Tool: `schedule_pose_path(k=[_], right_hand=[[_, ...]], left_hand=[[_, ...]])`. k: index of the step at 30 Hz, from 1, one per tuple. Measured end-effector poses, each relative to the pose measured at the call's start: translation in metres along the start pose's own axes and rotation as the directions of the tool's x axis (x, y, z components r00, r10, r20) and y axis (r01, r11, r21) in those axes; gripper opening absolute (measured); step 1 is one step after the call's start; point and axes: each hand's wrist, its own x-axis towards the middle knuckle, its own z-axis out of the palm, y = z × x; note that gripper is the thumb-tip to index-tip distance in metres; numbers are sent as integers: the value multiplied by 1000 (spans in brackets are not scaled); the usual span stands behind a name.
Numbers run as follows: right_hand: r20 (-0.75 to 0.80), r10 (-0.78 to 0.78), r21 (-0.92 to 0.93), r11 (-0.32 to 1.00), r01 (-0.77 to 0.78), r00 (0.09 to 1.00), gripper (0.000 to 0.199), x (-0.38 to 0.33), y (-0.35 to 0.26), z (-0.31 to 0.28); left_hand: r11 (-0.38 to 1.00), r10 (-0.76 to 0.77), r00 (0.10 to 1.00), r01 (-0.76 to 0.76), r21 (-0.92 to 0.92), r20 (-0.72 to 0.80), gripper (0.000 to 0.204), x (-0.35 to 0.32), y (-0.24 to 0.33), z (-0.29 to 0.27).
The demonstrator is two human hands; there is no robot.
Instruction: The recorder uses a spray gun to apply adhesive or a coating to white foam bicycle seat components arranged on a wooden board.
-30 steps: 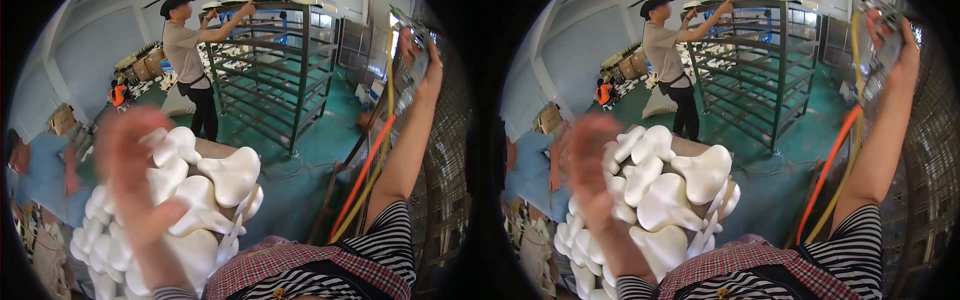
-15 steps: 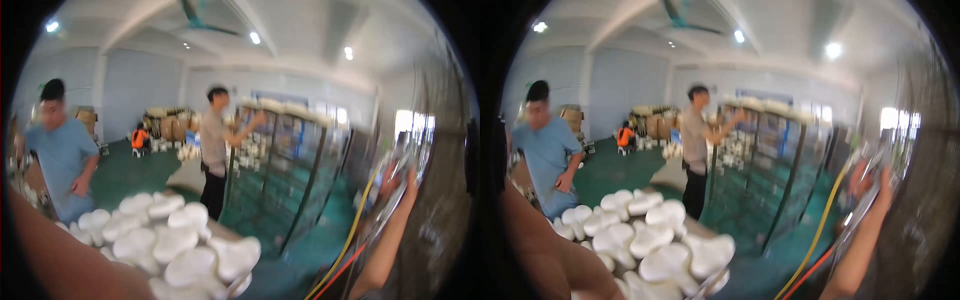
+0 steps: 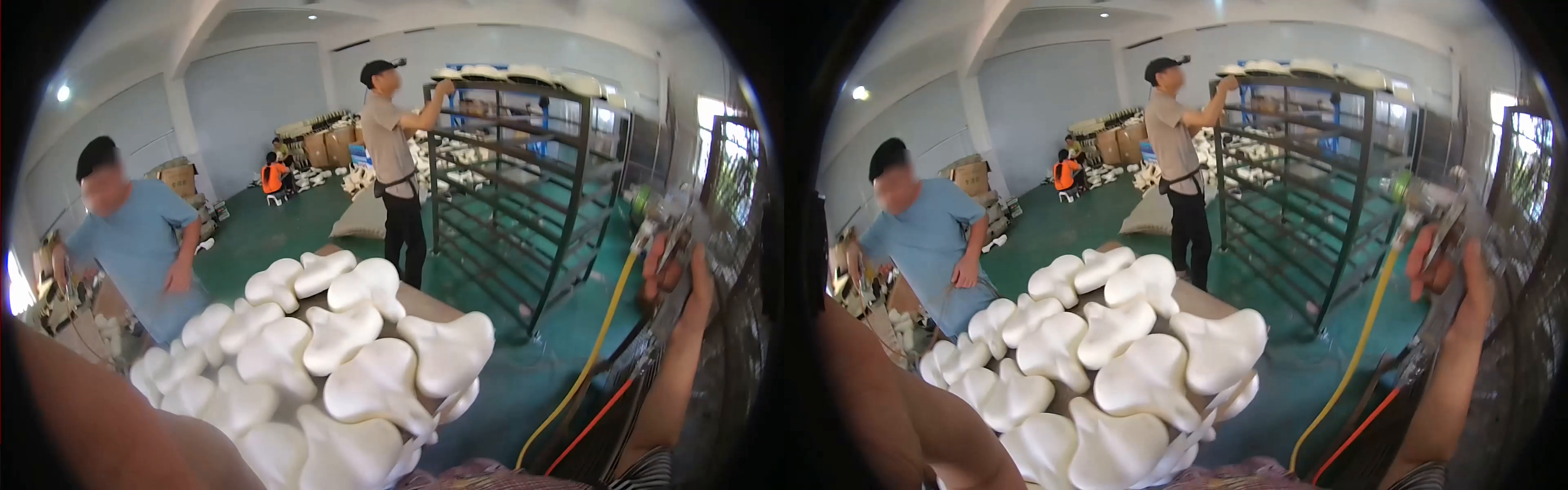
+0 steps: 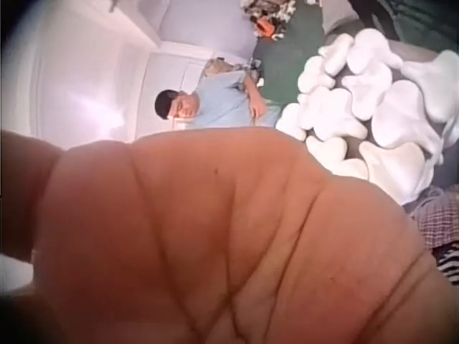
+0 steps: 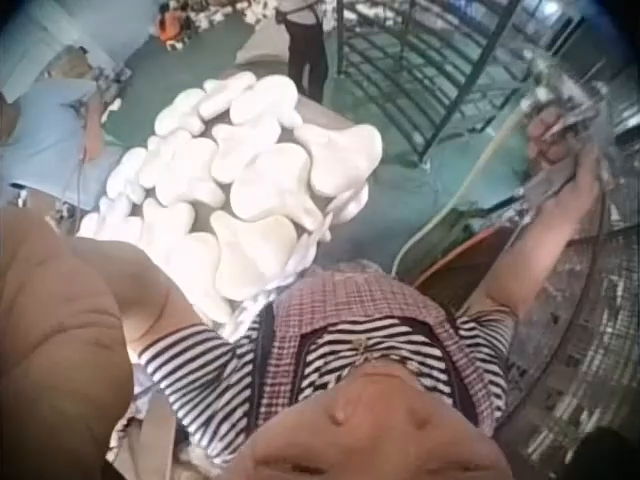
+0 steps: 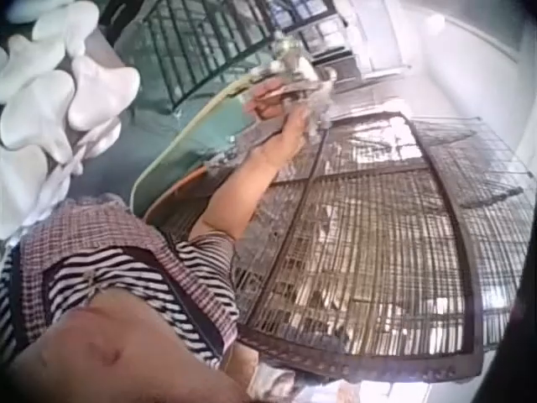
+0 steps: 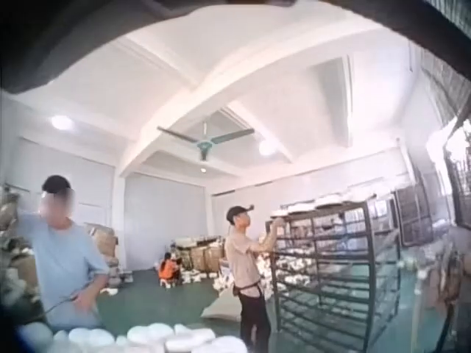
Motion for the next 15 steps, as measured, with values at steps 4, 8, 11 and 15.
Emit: schedule_pose_path(k=[4,8,11,15], right_hand=[[280,-84,60,996,70,956,62,83,-48,40],[557,63,66,991,-120,828,62,56,-63,64],[598,177,-128,984,-125,781,57,56,-45,80],[673,235,-216,969,-118,701,62,78,-35,91]], left_hand=[[991,73,990,-58,119,-121,75,-4,-3,37],[993,-17,1000,16,119,8,74,-15,13,14],[992,-76,981,56,116,178,74,-36,16,0],[988,-107,948,67,142,301,73,-51,22,0]])
